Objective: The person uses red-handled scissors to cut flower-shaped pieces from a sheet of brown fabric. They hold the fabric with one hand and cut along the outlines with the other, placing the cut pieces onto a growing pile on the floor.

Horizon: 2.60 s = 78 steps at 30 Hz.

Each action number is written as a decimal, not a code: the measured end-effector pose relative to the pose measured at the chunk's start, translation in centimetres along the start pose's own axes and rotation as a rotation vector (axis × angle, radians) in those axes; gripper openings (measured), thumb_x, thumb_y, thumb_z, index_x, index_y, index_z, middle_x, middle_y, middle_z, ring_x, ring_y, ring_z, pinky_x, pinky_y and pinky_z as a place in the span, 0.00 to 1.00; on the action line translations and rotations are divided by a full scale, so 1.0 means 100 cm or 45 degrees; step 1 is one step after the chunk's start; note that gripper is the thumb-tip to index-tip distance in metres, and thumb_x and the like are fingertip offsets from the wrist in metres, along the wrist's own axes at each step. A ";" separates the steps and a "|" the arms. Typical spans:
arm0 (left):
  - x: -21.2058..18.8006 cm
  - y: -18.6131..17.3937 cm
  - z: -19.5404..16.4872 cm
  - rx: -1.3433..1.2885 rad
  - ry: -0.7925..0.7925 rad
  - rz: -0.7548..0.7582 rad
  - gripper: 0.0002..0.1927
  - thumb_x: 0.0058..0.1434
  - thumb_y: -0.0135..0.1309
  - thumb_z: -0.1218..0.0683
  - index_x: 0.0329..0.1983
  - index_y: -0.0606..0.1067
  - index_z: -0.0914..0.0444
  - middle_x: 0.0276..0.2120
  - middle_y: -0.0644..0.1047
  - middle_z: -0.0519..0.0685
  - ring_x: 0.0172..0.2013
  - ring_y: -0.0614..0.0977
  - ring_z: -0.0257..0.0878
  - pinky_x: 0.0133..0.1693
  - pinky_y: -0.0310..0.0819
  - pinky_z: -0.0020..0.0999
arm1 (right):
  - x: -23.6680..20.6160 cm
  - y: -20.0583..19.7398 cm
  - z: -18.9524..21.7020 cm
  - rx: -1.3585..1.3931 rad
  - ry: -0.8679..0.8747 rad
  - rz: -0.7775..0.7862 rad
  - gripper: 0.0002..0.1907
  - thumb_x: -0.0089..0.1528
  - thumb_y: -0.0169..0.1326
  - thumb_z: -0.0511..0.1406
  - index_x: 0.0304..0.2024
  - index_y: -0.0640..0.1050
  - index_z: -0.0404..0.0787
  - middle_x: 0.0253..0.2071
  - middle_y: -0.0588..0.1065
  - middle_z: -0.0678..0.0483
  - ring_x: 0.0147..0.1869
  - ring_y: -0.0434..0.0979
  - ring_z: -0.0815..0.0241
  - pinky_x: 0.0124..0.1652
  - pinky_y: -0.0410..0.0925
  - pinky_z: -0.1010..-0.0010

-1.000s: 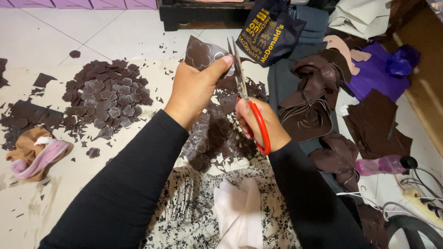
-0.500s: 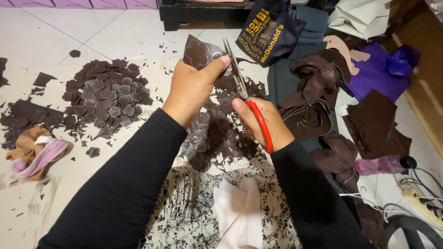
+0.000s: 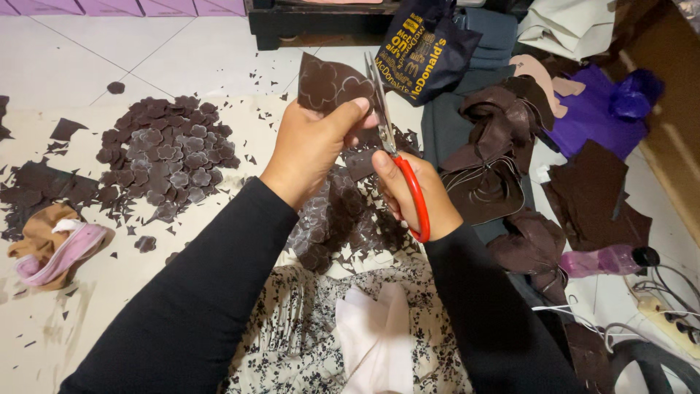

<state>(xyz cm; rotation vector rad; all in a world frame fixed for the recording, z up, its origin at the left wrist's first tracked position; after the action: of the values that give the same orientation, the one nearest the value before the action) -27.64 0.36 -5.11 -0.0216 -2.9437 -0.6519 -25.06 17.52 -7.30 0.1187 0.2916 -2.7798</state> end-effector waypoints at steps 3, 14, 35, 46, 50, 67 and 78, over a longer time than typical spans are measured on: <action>0.004 -0.002 0.004 -0.011 -0.037 -0.030 0.07 0.66 0.58 0.56 0.42 0.80 0.65 0.34 0.83 0.47 0.35 0.85 0.32 0.32 0.73 0.25 | 0.000 0.000 0.000 0.041 0.019 0.026 0.25 0.67 0.49 0.54 0.27 0.66 0.43 0.19 0.63 0.61 0.17 0.60 0.71 0.18 0.57 0.78; 0.009 -0.005 0.010 -0.118 -0.091 -0.108 0.05 0.64 0.57 0.56 0.39 0.78 0.63 0.32 0.80 0.41 0.30 0.79 0.29 0.33 0.72 0.25 | 0.008 0.008 -0.012 0.221 0.058 0.153 0.25 0.67 0.50 0.54 0.28 0.66 0.42 0.20 0.62 0.60 0.19 0.60 0.71 0.20 0.58 0.78; 0.014 -0.003 0.016 -0.031 0.009 -0.061 0.08 0.66 0.54 0.57 0.36 0.78 0.68 0.31 0.80 0.45 0.31 0.79 0.30 0.36 0.76 0.25 | 0.014 0.011 -0.019 0.180 0.062 0.165 0.25 0.69 0.46 0.54 0.28 0.67 0.42 0.21 0.63 0.59 0.19 0.61 0.70 0.20 0.58 0.78; 0.007 -0.003 0.010 -0.029 -0.084 -0.118 0.09 0.66 0.54 0.56 0.37 0.78 0.68 0.32 0.81 0.46 0.31 0.81 0.30 0.35 0.77 0.25 | 0.006 0.020 -0.013 0.235 0.060 0.118 0.26 0.68 0.47 0.54 0.27 0.66 0.42 0.20 0.61 0.60 0.18 0.58 0.71 0.18 0.57 0.79; 0.011 -0.006 0.007 -0.071 -0.029 -0.062 0.06 0.64 0.57 0.57 0.40 0.77 0.66 0.32 0.81 0.45 0.30 0.81 0.30 0.33 0.77 0.25 | 0.012 0.016 -0.021 0.293 0.066 0.093 0.25 0.69 0.46 0.54 0.30 0.68 0.41 0.22 0.61 0.61 0.21 0.60 0.72 0.20 0.58 0.79; 0.020 -0.016 0.011 -0.010 -0.013 0.008 0.09 0.69 0.52 0.59 0.49 0.74 0.67 0.40 0.81 0.46 0.36 0.81 0.30 0.42 0.79 0.25 | 0.019 0.013 -0.032 0.030 0.019 0.177 0.24 0.70 0.44 0.53 0.33 0.71 0.40 0.26 0.66 0.59 0.25 0.67 0.70 0.26 0.65 0.78; 0.022 -0.016 0.005 0.131 0.157 0.060 0.14 0.68 0.53 0.61 0.55 0.73 0.70 0.39 0.79 0.45 0.35 0.80 0.28 0.40 0.78 0.24 | 0.014 0.013 -0.024 -0.014 -0.002 0.240 0.25 0.70 0.43 0.54 0.34 0.71 0.40 0.26 0.66 0.59 0.25 0.67 0.69 0.26 0.65 0.78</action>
<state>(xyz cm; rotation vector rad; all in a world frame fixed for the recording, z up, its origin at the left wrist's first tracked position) -29.99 -0.93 -5.97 -0.0392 -2.8438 -0.4767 -25.80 16.38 -10.08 0.1340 0.2806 -2.5913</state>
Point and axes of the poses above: each hand's wrist, its own x-axis towards the middle knuckle, its own y-axis out of the palm, z = x × y, the point moved 5 cm from there along x, towards the middle knuckle
